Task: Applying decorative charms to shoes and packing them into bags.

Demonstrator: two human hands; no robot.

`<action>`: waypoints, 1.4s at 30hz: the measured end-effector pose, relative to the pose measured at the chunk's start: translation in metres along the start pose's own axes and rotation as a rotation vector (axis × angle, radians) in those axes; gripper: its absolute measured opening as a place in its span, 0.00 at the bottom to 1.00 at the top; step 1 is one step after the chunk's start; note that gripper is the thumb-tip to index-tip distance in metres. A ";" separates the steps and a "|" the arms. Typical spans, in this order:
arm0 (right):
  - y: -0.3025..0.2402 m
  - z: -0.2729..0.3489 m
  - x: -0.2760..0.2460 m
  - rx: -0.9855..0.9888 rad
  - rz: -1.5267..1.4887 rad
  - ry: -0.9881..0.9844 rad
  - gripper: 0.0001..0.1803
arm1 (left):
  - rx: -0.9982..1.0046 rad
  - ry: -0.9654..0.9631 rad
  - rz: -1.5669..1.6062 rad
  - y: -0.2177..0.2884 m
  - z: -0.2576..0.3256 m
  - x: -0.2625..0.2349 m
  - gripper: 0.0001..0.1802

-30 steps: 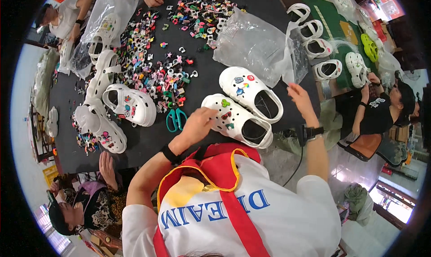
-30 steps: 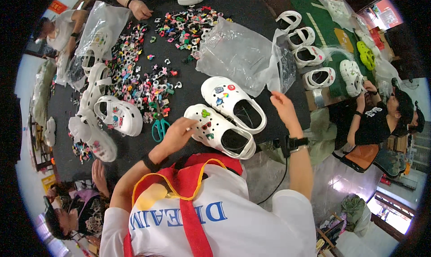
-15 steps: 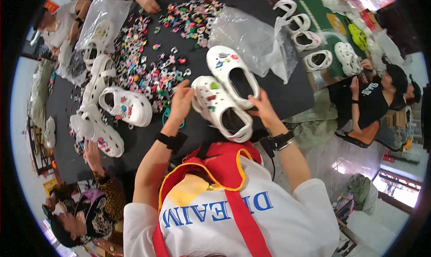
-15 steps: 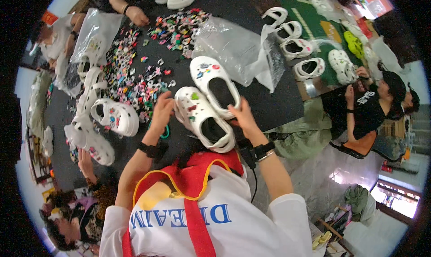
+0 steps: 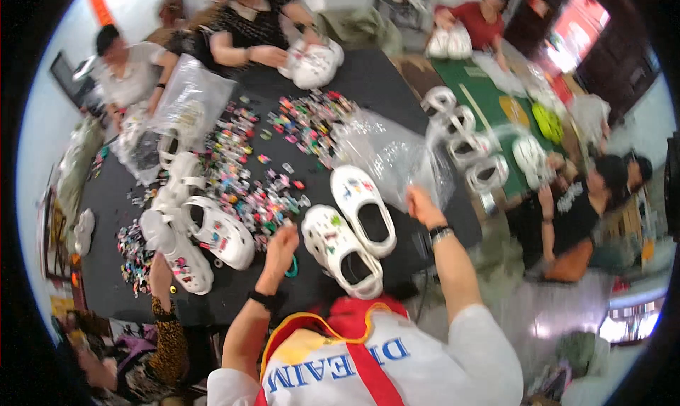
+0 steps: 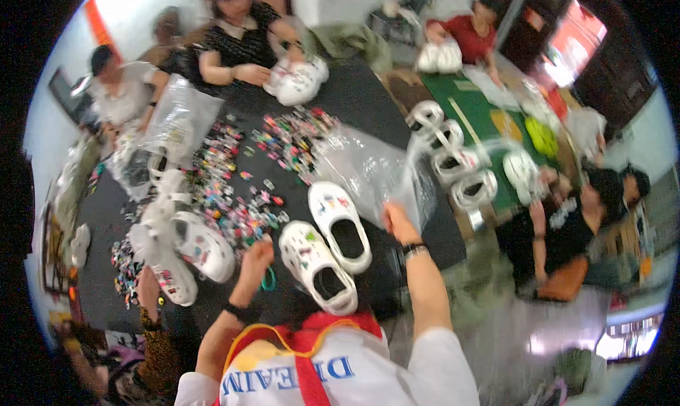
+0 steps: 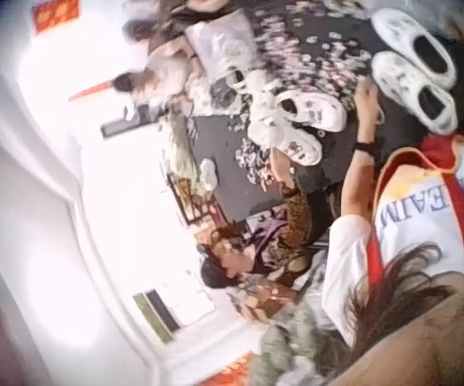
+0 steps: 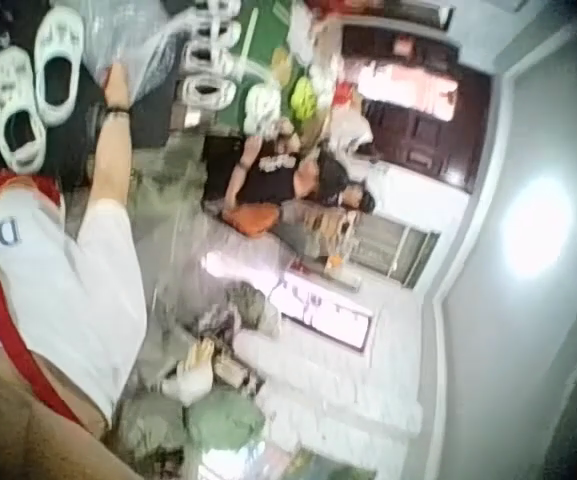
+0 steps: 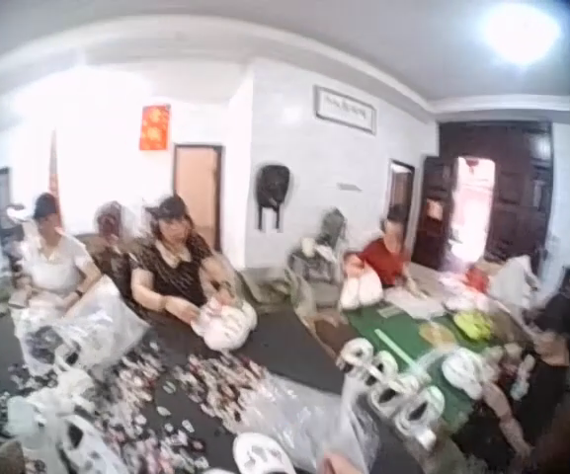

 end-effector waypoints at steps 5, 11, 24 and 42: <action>0.022 0.008 -0.005 0.106 0.172 0.133 0.15 | 0.006 0.114 -0.486 -0.020 0.041 -0.001 0.20; 0.052 -0.042 0.036 0.274 -0.296 -0.127 0.13 | 0.109 0.279 -0.642 -0.020 0.047 -0.003 0.21; -0.093 0.020 -0.009 -0.340 -0.156 0.147 0.08 | -0.015 0.245 -0.765 -0.027 0.056 -0.003 0.27; -0.101 0.075 0.135 -1.125 1.291 0.255 0.31 | -0.034 0.103 -0.692 -0.023 0.048 0.002 0.32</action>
Point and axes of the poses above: each hand's wrist, its own z-axis away from the middle knuckle, its own x-axis out of the palm, y = z × x, the point moved 5 cm from there along -z, towards the middle knuckle, and after that the axes turned 3 degrees about y, right-handed, at the moved point
